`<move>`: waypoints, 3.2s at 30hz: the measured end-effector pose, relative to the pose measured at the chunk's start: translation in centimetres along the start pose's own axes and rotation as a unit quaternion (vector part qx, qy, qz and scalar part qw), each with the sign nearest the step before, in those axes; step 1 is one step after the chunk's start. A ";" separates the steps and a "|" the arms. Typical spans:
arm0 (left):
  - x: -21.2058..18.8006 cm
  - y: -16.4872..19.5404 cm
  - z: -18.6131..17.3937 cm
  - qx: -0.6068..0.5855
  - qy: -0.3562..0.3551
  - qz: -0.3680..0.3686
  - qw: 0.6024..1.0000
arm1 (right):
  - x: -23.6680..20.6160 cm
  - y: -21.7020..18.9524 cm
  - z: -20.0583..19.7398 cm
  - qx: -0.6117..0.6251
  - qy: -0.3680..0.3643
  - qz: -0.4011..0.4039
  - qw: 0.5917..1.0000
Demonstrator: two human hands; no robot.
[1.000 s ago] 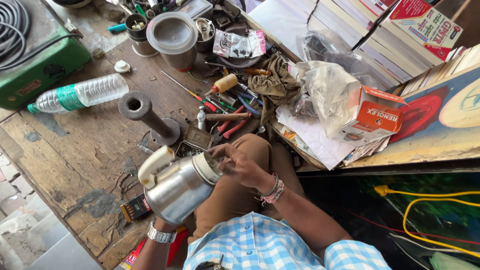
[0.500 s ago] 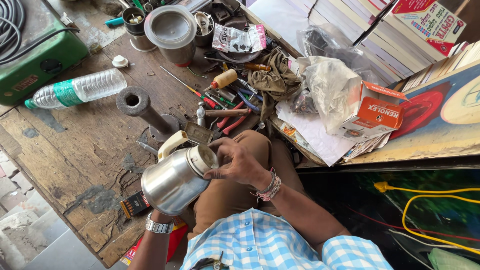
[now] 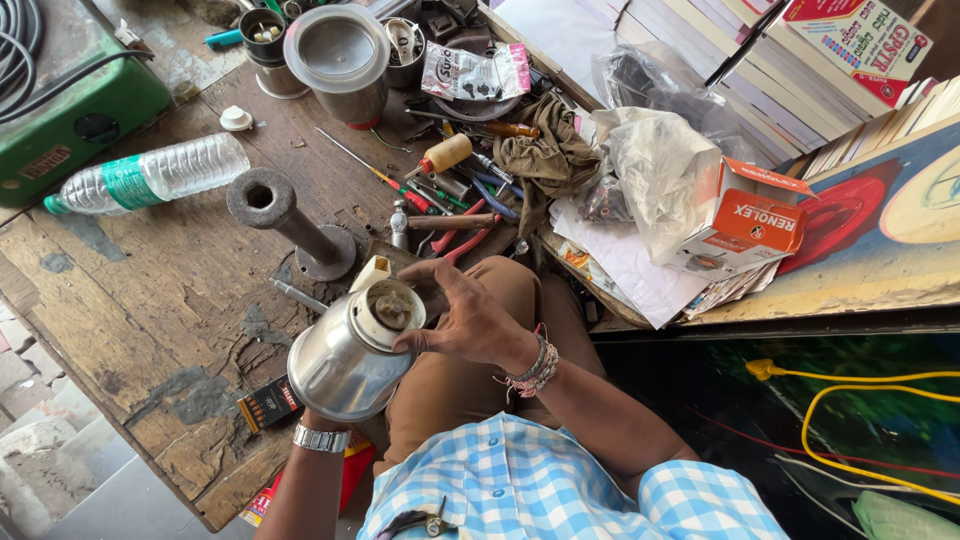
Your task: The person disassembles a metal blender jar, removes the blade assembly, and uses pliers to adjust and clean the blade components. They then reassemble the jar and handle a small metal part with pliers.
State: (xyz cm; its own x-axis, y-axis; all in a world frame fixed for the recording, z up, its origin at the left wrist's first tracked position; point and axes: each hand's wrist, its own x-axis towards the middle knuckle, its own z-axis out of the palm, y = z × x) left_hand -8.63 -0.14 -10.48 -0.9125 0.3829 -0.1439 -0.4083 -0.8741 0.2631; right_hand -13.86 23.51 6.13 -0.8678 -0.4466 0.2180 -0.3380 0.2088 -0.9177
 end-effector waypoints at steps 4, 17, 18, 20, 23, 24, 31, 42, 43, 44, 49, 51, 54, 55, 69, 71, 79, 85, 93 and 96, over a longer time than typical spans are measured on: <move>0.1 0.4 -0.7 0.054 0.001 0.007 0.999 | 0.3 0.0 0.7 -0.041 -0.005 -0.073 0.996; -0.3 1.1 1.0 0.076 0.016 0.019 0.997 | 0.5 -1.8 0.5 -0.067 -0.020 -0.071 0.995; -0.2 1.1 0.9 0.066 0.020 0.020 0.997 | 0.5 -2.0 0.5 -0.077 -0.025 -0.074 0.994; -0.1 1.3 0.8 0.107 0.022 0.037 0.993 | 0.5 -2.1 0.6 -0.073 -0.044 -0.076 0.993; 0.3 1.6 0.5 0.167 0.011 0.058 0.984 | 0.5 -2.1 0.8 -0.081 -0.056 -0.088 0.991; 0.4 1.7 0.3 0.187 0.005 0.063 0.980 | 0.5 -2.0 1.1 -0.085 -0.058 -0.093 0.990; 0.3 2.2 -0.4 0.138 0.011 0.059 0.989 | 1.6 -1.8 0.4 -0.061 -0.079 -0.042 0.994; -1.0 2.3 -2.5 0.105 0.077 0.056 0.990 | 2.4 -0.2 0.4 -0.062 0.065 -0.125 0.988; -1.6 2.2 -2.7 0.099 0.096 0.059 0.989 | 2.5 0.8 -0.7 0.071 0.064 -0.077 0.992; -1.8 2.1 -3.2 0.096 0.109 0.062 0.987 | 2.6 2.2 -1.5 0.205 0.065 -0.020 0.976; -1.2 0.5 -4.1 0.071 0.141 0.071 0.985 | 4.8 10.4 -3.6 0.197 0.123 0.186 0.955; -0.8 -0.1 -4.1 0.057 0.144 0.067 0.986 | 4.3 13.3 -3.1 0.117 0.123 0.180 0.969; -0.6 -0.2 -4.2 0.067 0.112 0.095 0.987 | 3.9 17.1 -2.2 0.009 0.124 0.201 0.972; -0.6 0.1 -4.3 0.090 0.122 0.105 0.983 | 4.2 18.1 -1.8 -0.024 0.125 0.209 0.969; -0.1 2.5 -4.4 0.073 0.132 0.189 0.970 | 7.3 21.9 1.8 0.047 0.192 0.274 0.941; -0.5 2.9 -5.2 0.070 0.138 0.197 0.968 | 6.6 21.6 2.4 -0.023 0.201 0.167 0.965; -2.8 2.8 -7.8 0.069 0.153 0.210 0.963 | 3.1 19.7 6.5 -0.269 -0.016 -0.147 0.952; -2.5 2.6 -7.5 0.064 0.146 0.203 0.966 | 2.9 19.6 7.1 -0.308 -0.067 -0.198 0.928; -2.0 2.8 -6.6 0.066 0.128 0.184 0.972 | 2.9 20.6 8.1 -0.387 -0.081 -0.212 0.894; -1.7 2.7 -6.0 0.066 0.119 0.170 0.976 | 2.8 21.1 8.4 -0.395 -0.076 -0.203 0.893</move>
State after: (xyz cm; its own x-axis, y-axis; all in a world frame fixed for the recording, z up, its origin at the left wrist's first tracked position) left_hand -8.07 -4.98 -15.28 -0.9706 -0.0171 -0.2399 -0.0961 -0.8867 0.4523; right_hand -20.36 19.40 -15.43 -0.5753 -0.7260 0.3768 -0.8176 0.5235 -0.2395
